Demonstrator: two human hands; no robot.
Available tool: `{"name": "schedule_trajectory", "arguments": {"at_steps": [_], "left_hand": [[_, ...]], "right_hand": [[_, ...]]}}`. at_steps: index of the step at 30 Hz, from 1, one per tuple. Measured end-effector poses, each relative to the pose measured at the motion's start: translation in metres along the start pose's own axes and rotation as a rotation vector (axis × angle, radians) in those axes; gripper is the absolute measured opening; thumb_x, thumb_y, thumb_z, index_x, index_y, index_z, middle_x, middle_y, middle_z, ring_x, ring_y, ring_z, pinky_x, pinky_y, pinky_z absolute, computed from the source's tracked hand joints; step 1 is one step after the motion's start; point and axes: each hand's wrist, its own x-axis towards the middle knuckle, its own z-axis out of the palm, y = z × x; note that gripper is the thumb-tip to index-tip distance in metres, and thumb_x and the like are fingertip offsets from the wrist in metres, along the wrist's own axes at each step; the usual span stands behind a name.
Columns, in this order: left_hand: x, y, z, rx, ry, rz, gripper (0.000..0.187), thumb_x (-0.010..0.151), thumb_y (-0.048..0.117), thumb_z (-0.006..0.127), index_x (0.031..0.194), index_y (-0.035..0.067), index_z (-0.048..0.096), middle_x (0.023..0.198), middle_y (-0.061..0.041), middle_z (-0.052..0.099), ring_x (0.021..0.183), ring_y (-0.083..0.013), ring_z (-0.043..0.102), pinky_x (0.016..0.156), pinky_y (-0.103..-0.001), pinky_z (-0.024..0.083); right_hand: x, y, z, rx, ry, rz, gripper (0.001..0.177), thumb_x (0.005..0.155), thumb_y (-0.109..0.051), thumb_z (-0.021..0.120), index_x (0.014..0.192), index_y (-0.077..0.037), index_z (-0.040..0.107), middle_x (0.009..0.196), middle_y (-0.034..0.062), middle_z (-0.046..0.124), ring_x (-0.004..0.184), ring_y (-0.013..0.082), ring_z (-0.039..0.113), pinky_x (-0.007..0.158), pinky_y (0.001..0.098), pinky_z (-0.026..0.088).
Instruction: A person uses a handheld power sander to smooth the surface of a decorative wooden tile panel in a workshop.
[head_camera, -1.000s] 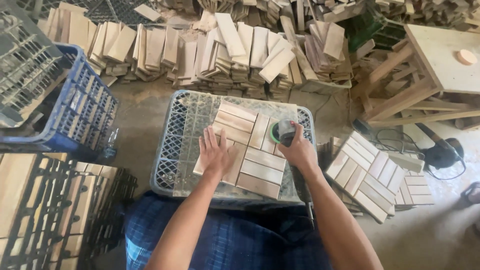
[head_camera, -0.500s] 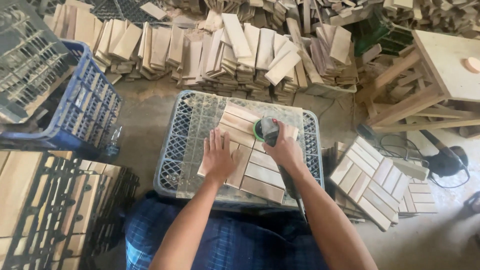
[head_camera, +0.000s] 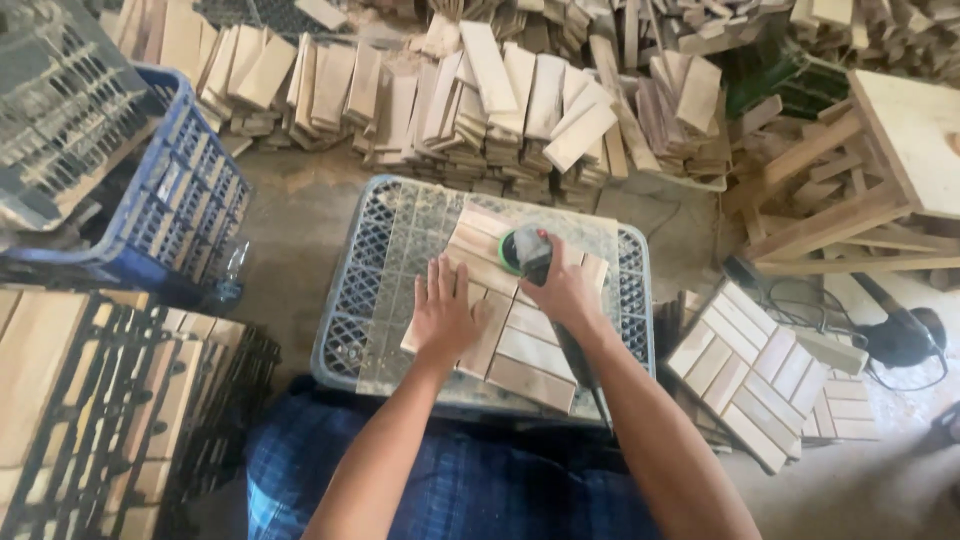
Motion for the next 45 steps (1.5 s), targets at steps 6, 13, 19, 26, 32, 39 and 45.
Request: {"name": "schedule_trajectory", "arguments": {"at_steps": [6,13,19,26,32,39,45], "left_hand": [[0.0,0.0,0.001,0.043,0.001,0.003,0.076,0.099,0.053,0.042,0.16,0.011,0.028,0.167,-0.02,0.02,0.156,-0.0357,0.016,0.124,-0.056,0.016],[0.004,-0.001,0.007,0.049,0.04,0.009,0.077,0.098,0.054,0.046,0.16,0.011,0.03,0.167,-0.021,0.02,0.156,-0.0367,0.017,0.124,-0.057,0.018],[0.004,0.0,0.011,0.065,-0.009,-0.019,0.074,0.1,0.056,0.04,0.161,0.014,0.029,0.168,-0.018,0.019,0.157,-0.0328,0.016,0.125,-0.054,0.017],[0.008,-0.003,0.011,0.066,-0.023,-0.021,0.075,0.1,0.056,0.038,0.161,0.014,0.027,0.168,-0.019,0.017,0.157,-0.0335,0.015,0.125,-0.054,0.016],[0.003,0.003,-0.003,0.049,-0.031,-0.017,0.073,0.102,0.054,0.036,0.161,0.013,0.026,0.168,-0.019,0.017,0.157,-0.0332,0.014,0.125,-0.054,0.015],[-0.001,0.004,-0.011,0.032,-0.025,-0.016,0.075,0.1,0.057,0.038,0.16,0.013,0.029,0.167,-0.02,0.018,0.156,-0.0344,0.017,0.125,-0.055,0.017],[0.0,0.002,0.0,-0.01,0.066,-0.002,0.073,0.098,0.051,0.044,0.157,0.01,0.036,0.166,-0.023,0.022,0.155,-0.0366,0.023,0.124,-0.056,0.022]], "right_hand": [[-0.006,0.003,-0.024,0.124,0.002,0.05,0.09,0.079,-0.048,0.077,0.152,-0.026,0.028,0.116,0.0305,0.062,0.108,0.048,0.068,0.09,0.0529,0.058],[0.01,0.005,-0.017,0.136,0.006,0.076,0.089,0.08,-0.055,0.074,0.15,-0.029,0.027,0.112,0.029,0.066,0.108,0.0458,0.069,0.094,0.0517,0.055],[0.034,0.012,0.018,-0.034,0.016,0.004,0.087,0.079,-0.07,0.065,0.146,-0.029,0.028,0.103,0.0208,0.074,0.102,0.0392,0.073,0.1,0.0432,0.042],[0.026,-0.006,0.002,0.028,-0.042,0.034,0.087,0.079,-0.064,0.063,0.149,-0.032,0.024,0.105,0.0205,0.073,0.105,0.0404,0.072,0.097,0.0465,0.046],[0.026,0.02,0.01,-0.005,0.038,0.026,0.089,0.076,-0.062,0.072,0.146,-0.027,0.03,0.104,0.024,0.072,0.105,0.044,0.071,0.095,0.0427,0.049],[0.016,0.047,-0.019,0.125,0.035,0.19,0.083,0.079,-0.053,0.07,0.146,-0.031,0.026,0.109,0.0269,0.069,0.106,0.0467,0.07,0.093,0.0519,0.055],[-0.011,0.057,-0.027,0.105,-0.007,0.166,0.084,0.079,-0.053,0.07,0.146,-0.031,0.026,0.107,0.029,0.07,0.105,0.0485,0.07,0.092,0.0541,0.055]]}}
